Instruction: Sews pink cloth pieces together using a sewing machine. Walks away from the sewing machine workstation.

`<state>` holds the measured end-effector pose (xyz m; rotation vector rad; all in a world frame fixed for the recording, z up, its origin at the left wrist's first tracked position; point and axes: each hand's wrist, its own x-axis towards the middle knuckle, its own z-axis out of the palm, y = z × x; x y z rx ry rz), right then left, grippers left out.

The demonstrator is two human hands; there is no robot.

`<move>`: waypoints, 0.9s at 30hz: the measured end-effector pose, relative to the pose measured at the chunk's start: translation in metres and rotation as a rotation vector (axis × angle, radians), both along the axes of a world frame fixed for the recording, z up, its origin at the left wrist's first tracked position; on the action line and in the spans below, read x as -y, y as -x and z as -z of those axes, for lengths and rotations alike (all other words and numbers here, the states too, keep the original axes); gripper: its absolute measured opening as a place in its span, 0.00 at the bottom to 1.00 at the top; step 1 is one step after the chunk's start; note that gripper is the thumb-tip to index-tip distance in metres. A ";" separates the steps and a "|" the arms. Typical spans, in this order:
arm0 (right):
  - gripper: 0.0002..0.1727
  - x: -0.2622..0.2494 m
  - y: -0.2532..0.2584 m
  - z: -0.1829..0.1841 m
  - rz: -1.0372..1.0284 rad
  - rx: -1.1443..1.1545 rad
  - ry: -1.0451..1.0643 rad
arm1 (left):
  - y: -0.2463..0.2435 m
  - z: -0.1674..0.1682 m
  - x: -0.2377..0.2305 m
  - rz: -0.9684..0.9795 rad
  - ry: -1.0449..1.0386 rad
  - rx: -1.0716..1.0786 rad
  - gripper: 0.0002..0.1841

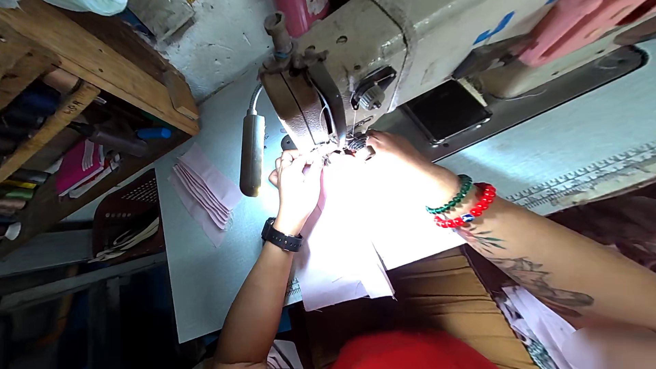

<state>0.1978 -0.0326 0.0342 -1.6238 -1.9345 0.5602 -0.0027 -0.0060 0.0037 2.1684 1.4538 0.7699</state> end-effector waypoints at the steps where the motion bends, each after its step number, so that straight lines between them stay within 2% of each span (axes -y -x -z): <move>1: 0.13 0.000 0.000 0.003 -0.004 -0.015 -0.028 | 0.000 -0.001 0.000 -0.002 0.006 0.005 0.12; 6: 0.13 0.000 -0.003 0.004 -0.032 -0.030 -0.079 | 0.011 -0.002 0.002 0.064 0.061 0.098 0.08; 14: 0.13 0.000 -0.002 0.006 -0.023 -0.069 -0.113 | 0.011 -0.003 -0.003 0.072 0.098 0.085 0.10; 20: 0.13 -0.002 0.001 -0.005 0.002 -0.042 0.046 | 0.008 0.001 -0.004 0.092 0.049 0.063 0.08; 25: 0.10 -0.003 -0.001 0.005 0.017 -0.076 -0.089 | 0.008 0.003 -0.006 0.091 0.063 0.124 0.08; 27: 0.11 -0.005 -0.001 0.006 0.016 -0.078 -0.078 | 0.007 0.003 -0.008 0.088 0.063 0.133 0.09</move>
